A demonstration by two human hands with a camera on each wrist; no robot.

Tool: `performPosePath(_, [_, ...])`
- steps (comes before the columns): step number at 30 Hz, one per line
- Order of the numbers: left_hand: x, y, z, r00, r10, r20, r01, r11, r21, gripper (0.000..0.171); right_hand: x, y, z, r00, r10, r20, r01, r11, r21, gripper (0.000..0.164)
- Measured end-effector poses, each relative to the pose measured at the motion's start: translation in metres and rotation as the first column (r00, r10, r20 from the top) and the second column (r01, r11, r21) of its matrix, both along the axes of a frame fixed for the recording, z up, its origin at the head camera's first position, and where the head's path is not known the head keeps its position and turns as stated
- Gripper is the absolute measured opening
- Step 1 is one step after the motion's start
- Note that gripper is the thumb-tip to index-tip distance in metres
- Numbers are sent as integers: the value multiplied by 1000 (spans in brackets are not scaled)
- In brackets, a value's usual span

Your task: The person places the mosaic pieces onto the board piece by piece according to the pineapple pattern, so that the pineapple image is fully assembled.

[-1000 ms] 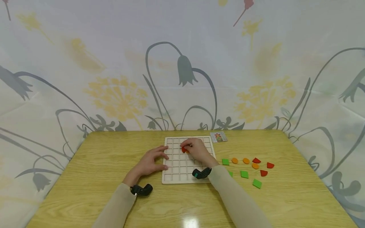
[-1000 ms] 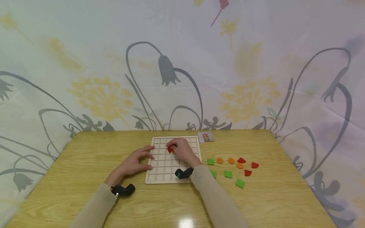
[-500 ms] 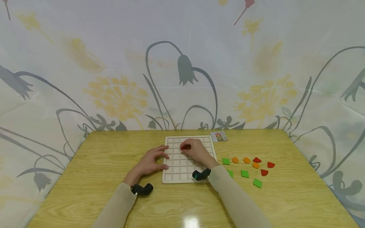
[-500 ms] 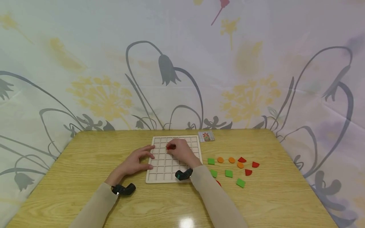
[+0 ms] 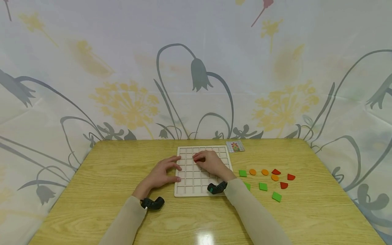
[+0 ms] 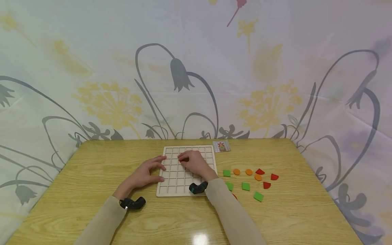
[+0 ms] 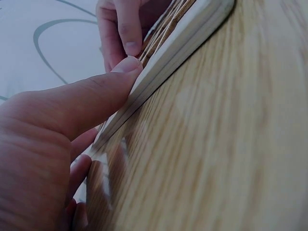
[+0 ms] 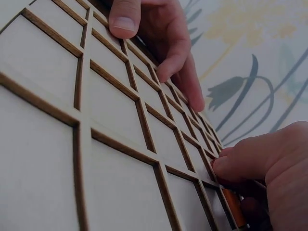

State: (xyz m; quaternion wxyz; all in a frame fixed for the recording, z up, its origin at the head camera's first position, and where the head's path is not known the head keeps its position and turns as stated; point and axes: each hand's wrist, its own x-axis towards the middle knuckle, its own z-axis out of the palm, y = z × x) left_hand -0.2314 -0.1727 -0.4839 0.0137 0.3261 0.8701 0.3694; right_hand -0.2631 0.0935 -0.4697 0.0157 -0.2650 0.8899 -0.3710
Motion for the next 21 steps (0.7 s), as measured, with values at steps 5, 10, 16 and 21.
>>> performPosePath(5, [1, 1, 2, 1000, -6, -4, 6, 1000, 13, 26, -1, 1, -4, 1000, 22, 0, -22, 1000, -1, 22])
performPosePath(10, [1, 0, 2, 1000, 1, 13, -1, 1000, 7, 28, -3, 1, -5, 1000, 16, 12, -16, 1000, -11, 22])
performPosePath(16, [1, 0, 2, 1000, 6, 12, -6, 1000, -1, 28, -4, 3, -4, 999, 2, 53, 0, 999, -43, 21])
performPosePath(21, [1, 0, 1, 1000, 8, 20, -7, 1000, -7, 28, -1, 4, -2, 998, -14, 58, 17, 998, -57, 21])
